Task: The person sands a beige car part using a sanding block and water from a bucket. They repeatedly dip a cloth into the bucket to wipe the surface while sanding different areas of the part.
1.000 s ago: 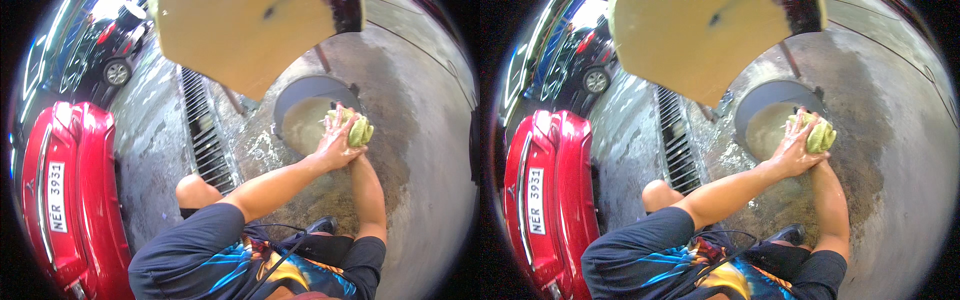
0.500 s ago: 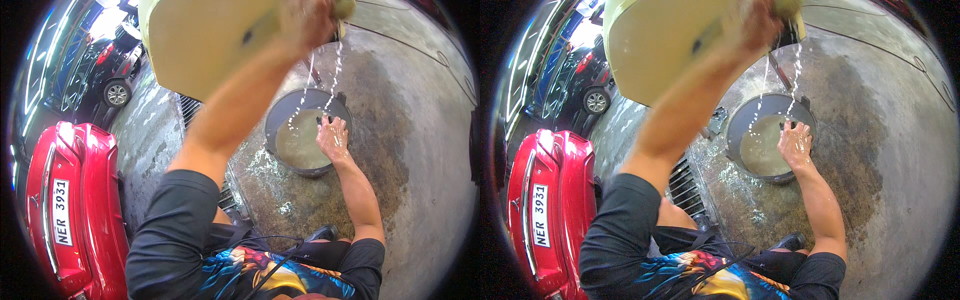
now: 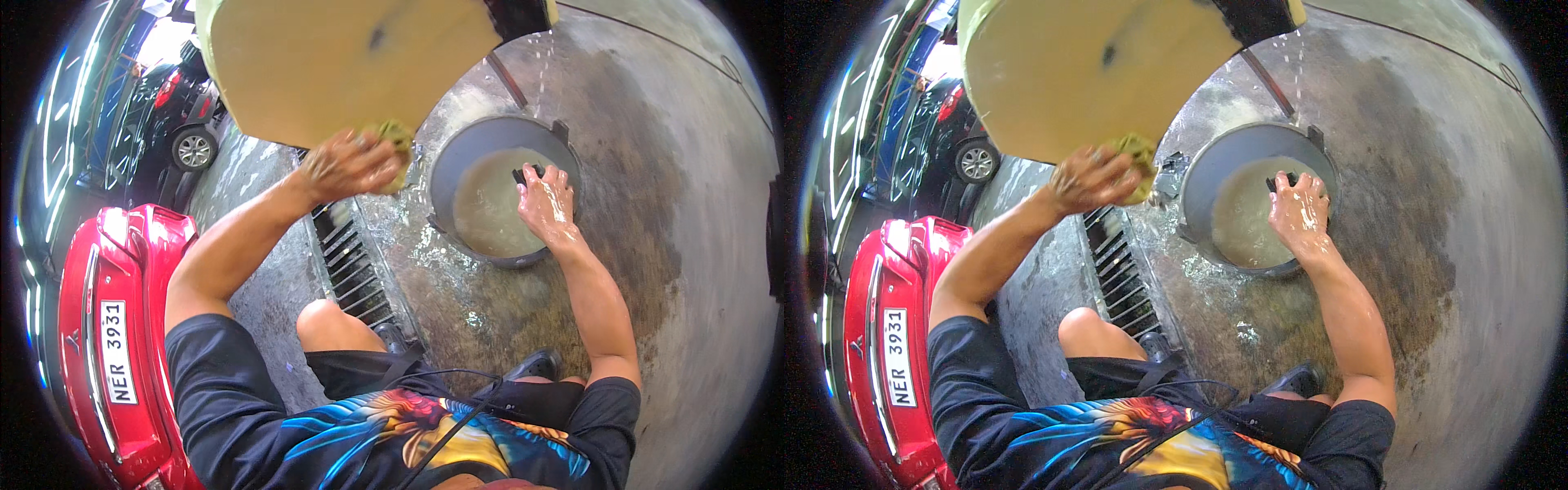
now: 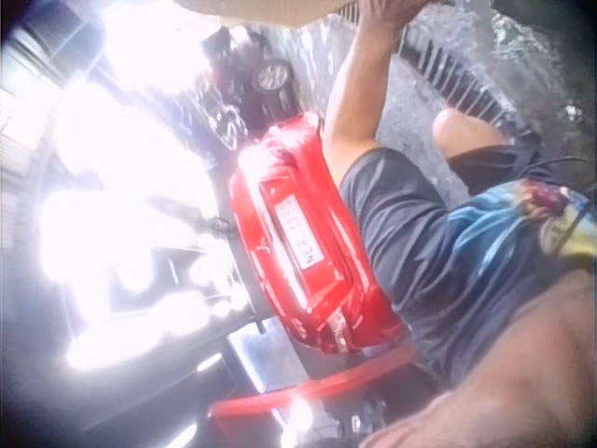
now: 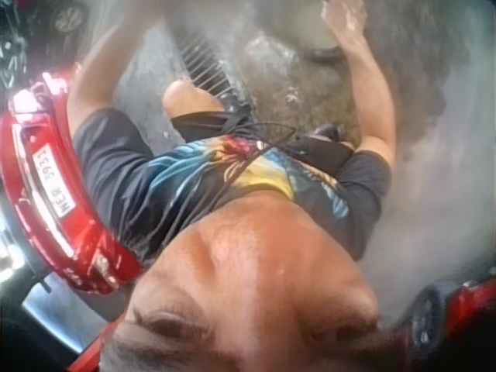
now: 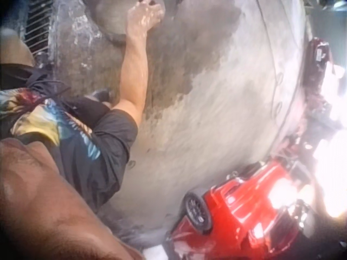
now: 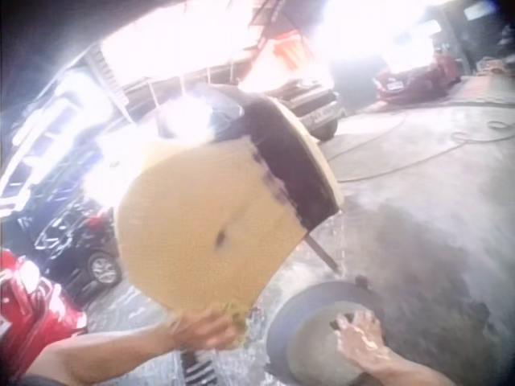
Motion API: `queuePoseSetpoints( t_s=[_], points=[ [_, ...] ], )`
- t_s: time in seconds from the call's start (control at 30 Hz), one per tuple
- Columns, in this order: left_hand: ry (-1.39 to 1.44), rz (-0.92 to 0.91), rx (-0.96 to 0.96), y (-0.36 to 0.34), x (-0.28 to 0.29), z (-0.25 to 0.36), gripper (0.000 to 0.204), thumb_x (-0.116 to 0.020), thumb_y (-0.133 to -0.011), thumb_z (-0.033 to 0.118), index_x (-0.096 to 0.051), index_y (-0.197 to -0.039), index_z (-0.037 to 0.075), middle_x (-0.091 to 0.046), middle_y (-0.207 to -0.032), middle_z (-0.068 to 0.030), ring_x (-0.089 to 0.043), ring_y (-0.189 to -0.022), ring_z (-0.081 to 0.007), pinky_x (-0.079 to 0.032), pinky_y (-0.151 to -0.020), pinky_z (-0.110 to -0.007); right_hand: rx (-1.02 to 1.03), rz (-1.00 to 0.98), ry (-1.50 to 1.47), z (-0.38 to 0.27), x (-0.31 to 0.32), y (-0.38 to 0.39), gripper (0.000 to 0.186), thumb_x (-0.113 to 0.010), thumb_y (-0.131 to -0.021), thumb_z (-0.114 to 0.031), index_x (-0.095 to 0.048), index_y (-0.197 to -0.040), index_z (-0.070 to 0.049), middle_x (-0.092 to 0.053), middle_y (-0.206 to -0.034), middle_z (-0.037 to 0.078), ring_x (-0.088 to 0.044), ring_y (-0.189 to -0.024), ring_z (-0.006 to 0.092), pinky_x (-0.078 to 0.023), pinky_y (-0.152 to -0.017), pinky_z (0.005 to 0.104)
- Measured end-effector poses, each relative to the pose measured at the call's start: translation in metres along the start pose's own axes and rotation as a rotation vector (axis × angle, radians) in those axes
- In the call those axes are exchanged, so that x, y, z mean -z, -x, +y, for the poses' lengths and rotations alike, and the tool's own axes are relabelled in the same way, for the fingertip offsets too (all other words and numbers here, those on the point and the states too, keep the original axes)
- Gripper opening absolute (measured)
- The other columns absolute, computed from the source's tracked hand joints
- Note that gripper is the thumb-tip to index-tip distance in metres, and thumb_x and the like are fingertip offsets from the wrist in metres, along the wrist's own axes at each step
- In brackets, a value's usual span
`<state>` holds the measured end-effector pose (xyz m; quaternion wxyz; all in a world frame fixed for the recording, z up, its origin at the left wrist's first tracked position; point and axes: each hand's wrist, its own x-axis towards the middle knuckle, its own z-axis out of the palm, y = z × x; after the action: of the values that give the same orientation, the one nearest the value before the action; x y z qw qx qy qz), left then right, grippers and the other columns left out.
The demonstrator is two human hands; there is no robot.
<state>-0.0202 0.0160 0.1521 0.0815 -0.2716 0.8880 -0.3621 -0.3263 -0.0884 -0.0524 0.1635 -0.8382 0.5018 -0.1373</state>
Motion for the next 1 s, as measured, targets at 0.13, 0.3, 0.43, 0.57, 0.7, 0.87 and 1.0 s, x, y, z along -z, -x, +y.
queuePoseSetpoints(
  t_s=[0.13,0.3,0.43,0.57,0.7,0.87,1.0],
  points=[
    [-0.003,0.019,0.012,0.01,-0.004,-0.001,0.033,-0.078,-0.081,0.025,-0.06,-0.109,0.021,-0.069,-0.107,-0.0003,-0.068,-0.095,-0.0211,-0.058,-0.069,-0.034,0.0,-0.041,-0.003,-0.001,0.004,0.0,0.044,-0.065,-0.103,-0.024,-0.063,-0.143,-0.008,-0.061,-0.132,0.025,-0.057,-0.127,0.0422,-0.051,-0.102,0.0585],
    [-0.257,0.103,0.155,-0.099,-0.018,-0.087,0.028,-0.078,-0.082,0.02,-0.069,-0.108,0.022,-0.07,-0.109,-0.001,-0.07,-0.094,-0.0232,-0.061,-0.069,-0.038,-0.035,-0.057,0.022,-0.003,0.003,-0.002,0.041,-0.065,-0.103,-0.025,-0.064,-0.141,-0.009,-0.061,-0.131,0.025,-0.057,-0.127,0.0426,-0.052,-0.103,0.0593],
    [-0.391,0.565,0.358,-0.229,-0.028,-0.153,0.037,-0.075,-0.086,0.03,-0.073,-0.12,0.016,-0.066,-0.126,-0.0125,-0.063,-0.115,-0.034,-0.058,-0.09,-0.048,-0.045,-0.009,0.017,0.001,-0.005,-0.005,0.037,-0.065,-0.103,-0.026,-0.066,-0.136,-0.01,-0.061,-0.128,0.026,-0.058,-0.126,0.0434,-0.053,-0.101,0.0595],
    [-0.227,0.451,0.134,-0.242,-0.035,-0.138,0.031,-0.073,-0.086,0.028,-0.074,-0.113,0.014,-0.068,-0.12,-0.0094,-0.068,-0.105,-0.0303,-0.06,-0.082,-0.045,-0.017,0.051,0.008,0.004,-0.01,-0.005,0.032,-0.065,-0.102,-0.027,-0.067,-0.128,-0.008,-0.062,-0.125,0.027,-0.059,-0.123,0.0441,-0.055,-0.098,0.059],
    [-0.137,0.307,-0.03,-0.197,-0.052,-0.085,0.026,-0.074,-0.084,0.025,-0.075,-0.105,0.01,-0.07,-0.114,-0.009,-0.068,-0.104,-0.0287,-0.06,-0.079,-0.043,-0.012,0.011,-0.002,0.006,-0.01,-0.004,0.034,-0.064,-0.103,-0.028,-0.067,-0.13,-0.008,-0.061,-0.128,0.027,-0.058,-0.126,0.0439,-0.054,-0.099,0.0601],
    [-0.09,0.123,0.062,-0.09,-0.038,-0.035,0.019,-0.074,-0.085,0.024,-0.07,-0.102,0.018,-0.067,-0.111,-0.0028,-0.069,-0.097,-0.0223,-0.06,-0.071,-0.035,-0.002,0.021,-0.026,0.005,-0.006,-0.003,0.035,-0.064,-0.103,-0.027,-0.066,-0.132,-0.008,-0.061,-0.127,0.027,-0.058,-0.128,0.0439,-0.052,-0.102,0.0615],
    [-0.099,-0.077,0.145,-0.017,-0.002,-0.006,0.012,-0.073,-0.082,0.025,-0.068,-0.091,0.019,-0.064,-0.1,-0.0007,-0.068,-0.093,-0.018,-0.058,-0.068,-0.034,0.028,-0.01,-0.01,0.002,-0.002,-0.001,0.035,-0.064,-0.104,-0.026,-0.066,-0.133,-0.007,-0.062,-0.127,0.027,-0.058,-0.128,0.0436,-0.052,-0.103,0.0615]
  ],
)
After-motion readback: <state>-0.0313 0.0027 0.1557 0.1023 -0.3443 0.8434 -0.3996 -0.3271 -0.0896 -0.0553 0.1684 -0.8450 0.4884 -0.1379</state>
